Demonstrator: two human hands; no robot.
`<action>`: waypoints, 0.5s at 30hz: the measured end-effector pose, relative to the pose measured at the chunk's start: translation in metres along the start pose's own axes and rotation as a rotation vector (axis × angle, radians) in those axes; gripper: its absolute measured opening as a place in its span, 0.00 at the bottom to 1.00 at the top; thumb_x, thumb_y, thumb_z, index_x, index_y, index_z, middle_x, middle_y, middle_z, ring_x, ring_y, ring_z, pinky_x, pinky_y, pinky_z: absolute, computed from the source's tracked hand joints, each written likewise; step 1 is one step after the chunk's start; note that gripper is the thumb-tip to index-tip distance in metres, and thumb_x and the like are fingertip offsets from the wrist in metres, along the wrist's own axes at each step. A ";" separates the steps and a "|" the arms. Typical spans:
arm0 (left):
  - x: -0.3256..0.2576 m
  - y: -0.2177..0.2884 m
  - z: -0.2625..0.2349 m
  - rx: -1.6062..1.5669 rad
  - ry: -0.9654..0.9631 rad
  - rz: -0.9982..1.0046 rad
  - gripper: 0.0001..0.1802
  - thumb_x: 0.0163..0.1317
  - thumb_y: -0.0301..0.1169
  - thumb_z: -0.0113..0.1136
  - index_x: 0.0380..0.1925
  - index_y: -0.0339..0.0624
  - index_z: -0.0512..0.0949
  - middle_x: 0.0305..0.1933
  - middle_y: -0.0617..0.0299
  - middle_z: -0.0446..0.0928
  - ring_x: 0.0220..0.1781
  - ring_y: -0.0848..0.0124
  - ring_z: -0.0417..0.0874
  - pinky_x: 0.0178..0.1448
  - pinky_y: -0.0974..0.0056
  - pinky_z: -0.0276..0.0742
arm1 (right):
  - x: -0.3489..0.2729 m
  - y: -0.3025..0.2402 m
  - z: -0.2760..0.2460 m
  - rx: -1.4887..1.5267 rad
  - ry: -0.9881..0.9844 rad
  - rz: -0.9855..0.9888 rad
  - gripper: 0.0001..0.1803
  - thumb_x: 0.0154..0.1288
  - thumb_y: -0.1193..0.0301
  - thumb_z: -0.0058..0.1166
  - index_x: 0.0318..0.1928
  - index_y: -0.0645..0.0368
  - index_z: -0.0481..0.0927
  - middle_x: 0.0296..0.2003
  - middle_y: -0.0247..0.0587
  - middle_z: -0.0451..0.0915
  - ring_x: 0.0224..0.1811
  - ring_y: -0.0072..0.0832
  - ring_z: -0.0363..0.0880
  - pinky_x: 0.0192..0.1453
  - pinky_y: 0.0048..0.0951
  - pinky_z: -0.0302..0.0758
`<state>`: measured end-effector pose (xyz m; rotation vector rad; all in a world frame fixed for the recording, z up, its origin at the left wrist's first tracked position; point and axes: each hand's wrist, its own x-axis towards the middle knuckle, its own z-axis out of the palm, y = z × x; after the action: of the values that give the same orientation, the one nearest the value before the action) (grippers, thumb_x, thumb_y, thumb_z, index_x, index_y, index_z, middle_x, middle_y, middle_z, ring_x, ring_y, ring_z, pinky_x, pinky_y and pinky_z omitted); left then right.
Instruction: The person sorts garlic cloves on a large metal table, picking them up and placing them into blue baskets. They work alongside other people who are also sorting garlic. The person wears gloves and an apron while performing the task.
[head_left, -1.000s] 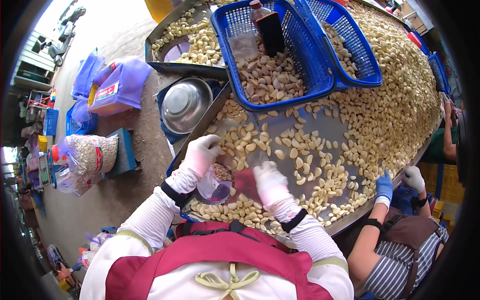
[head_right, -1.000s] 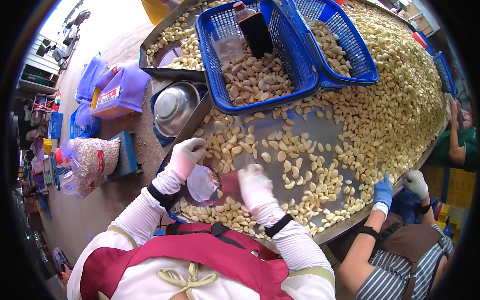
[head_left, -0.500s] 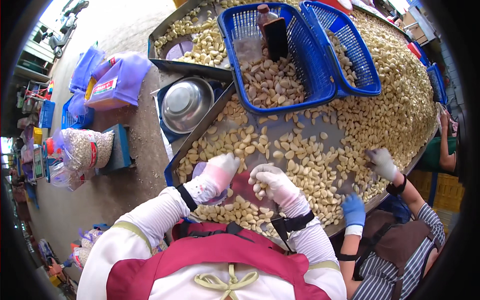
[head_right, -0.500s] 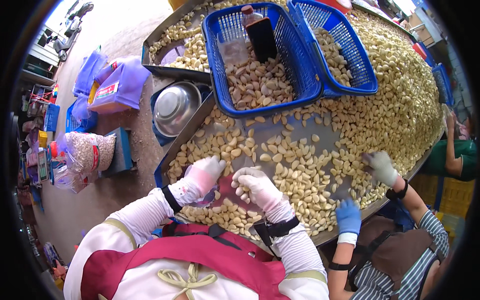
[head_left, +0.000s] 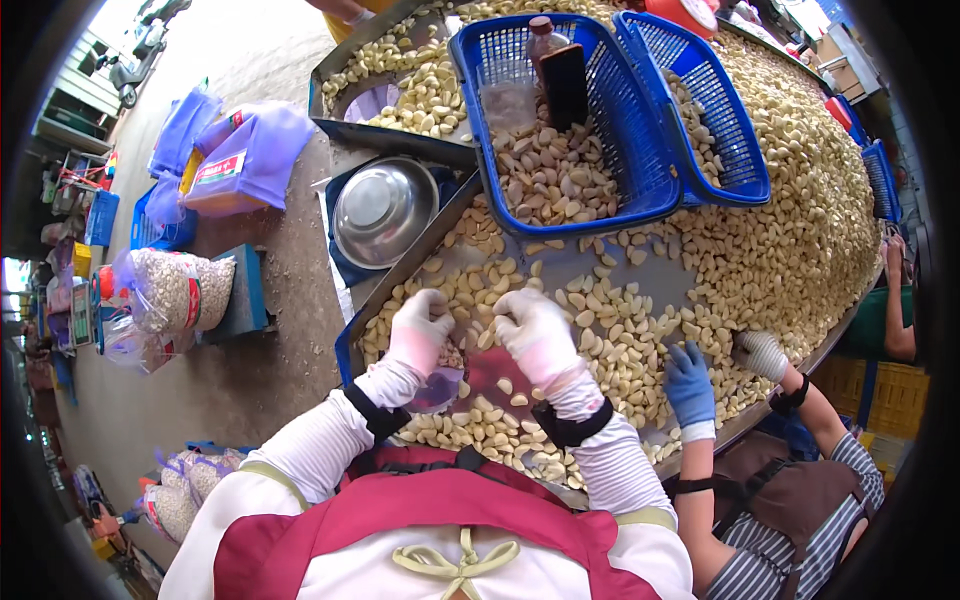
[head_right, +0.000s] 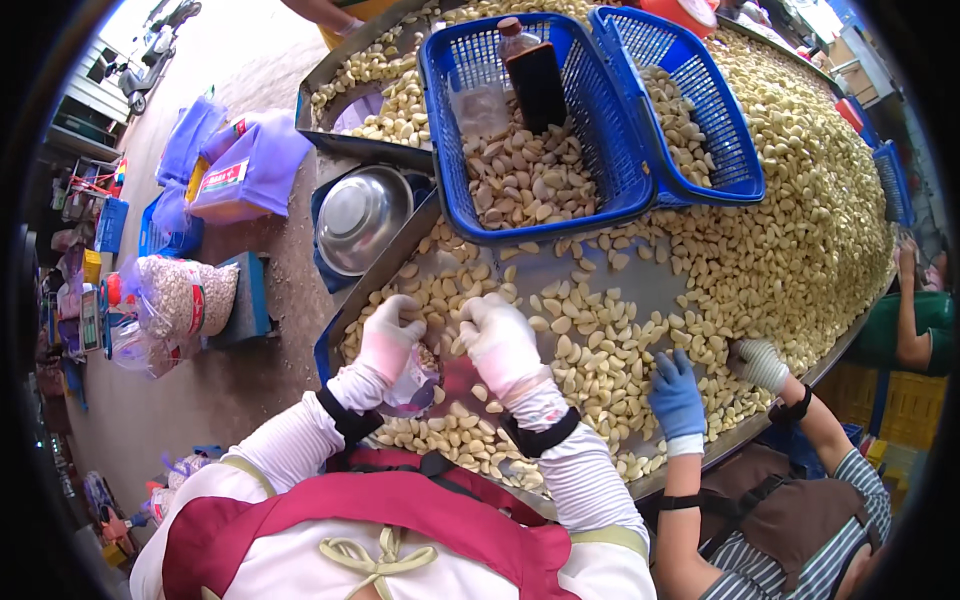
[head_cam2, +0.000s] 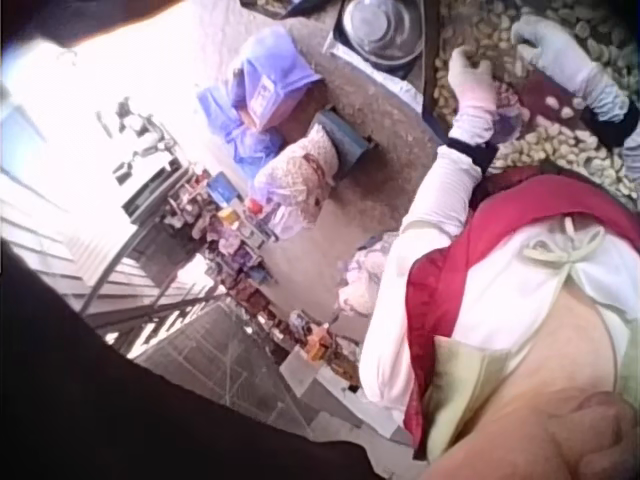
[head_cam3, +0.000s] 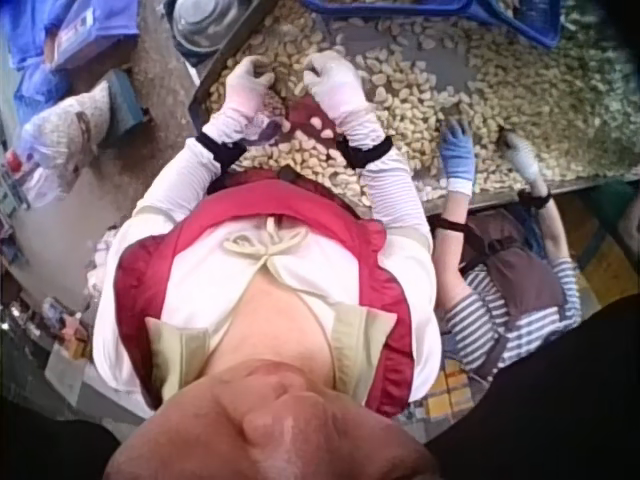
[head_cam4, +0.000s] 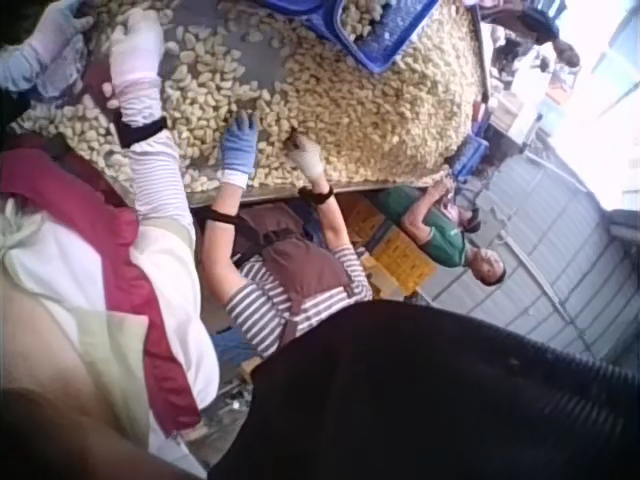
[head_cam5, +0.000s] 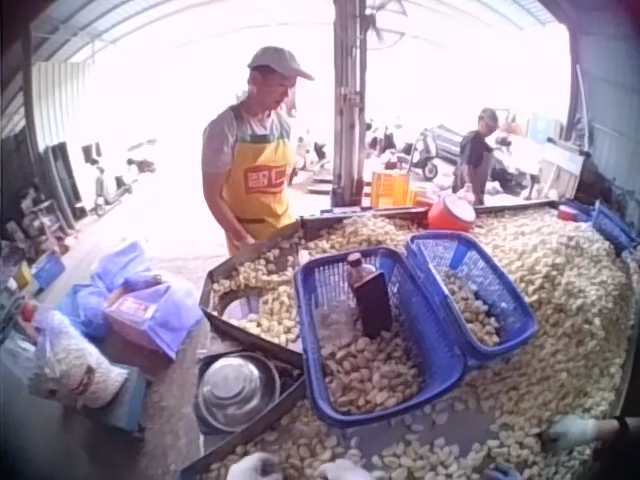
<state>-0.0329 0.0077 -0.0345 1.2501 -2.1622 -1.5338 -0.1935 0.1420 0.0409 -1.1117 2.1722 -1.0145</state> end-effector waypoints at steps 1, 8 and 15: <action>-0.001 0.011 -0.007 -0.013 -0.017 -0.058 0.17 0.57 0.17 0.66 0.48 0.34 0.78 0.46 0.53 0.82 0.44 0.68 0.86 0.49 0.64 0.83 | -0.002 0.000 0.014 -0.097 -0.108 -0.024 0.08 0.63 0.68 0.58 0.40 0.57 0.82 0.38 0.50 0.81 0.43 0.48 0.83 0.48 0.45 0.79; 0.011 0.022 0.002 0.786 -0.210 0.296 0.10 0.59 0.31 0.62 0.41 0.45 0.81 0.41 0.49 0.78 0.42 0.47 0.82 0.46 0.49 0.80 | -0.011 0.011 0.082 -0.700 -0.279 0.109 0.07 0.65 0.66 0.55 0.38 0.52 0.82 0.37 0.43 0.83 0.42 0.43 0.86 0.45 0.46 0.82; 0.011 0.044 0.001 0.531 -0.139 0.221 0.10 0.57 0.32 0.64 0.37 0.41 0.83 0.38 0.47 0.81 0.43 0.48 0.84 0.49 0.51 0.81 | 0.009 -0.043 -0.055 0.422 -0.095 0.181 0.22 0.57 0.63 0.69 0.50 0.57 0.83 0.35 0.46 0.85 0.35 0.40 0.86 0.42 0.38 0.81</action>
<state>-0.0628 0.0047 0.0001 1.0010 -2.8077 -1.0189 -0.2164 0.1392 0.1076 -0.7370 1.8294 -1.2343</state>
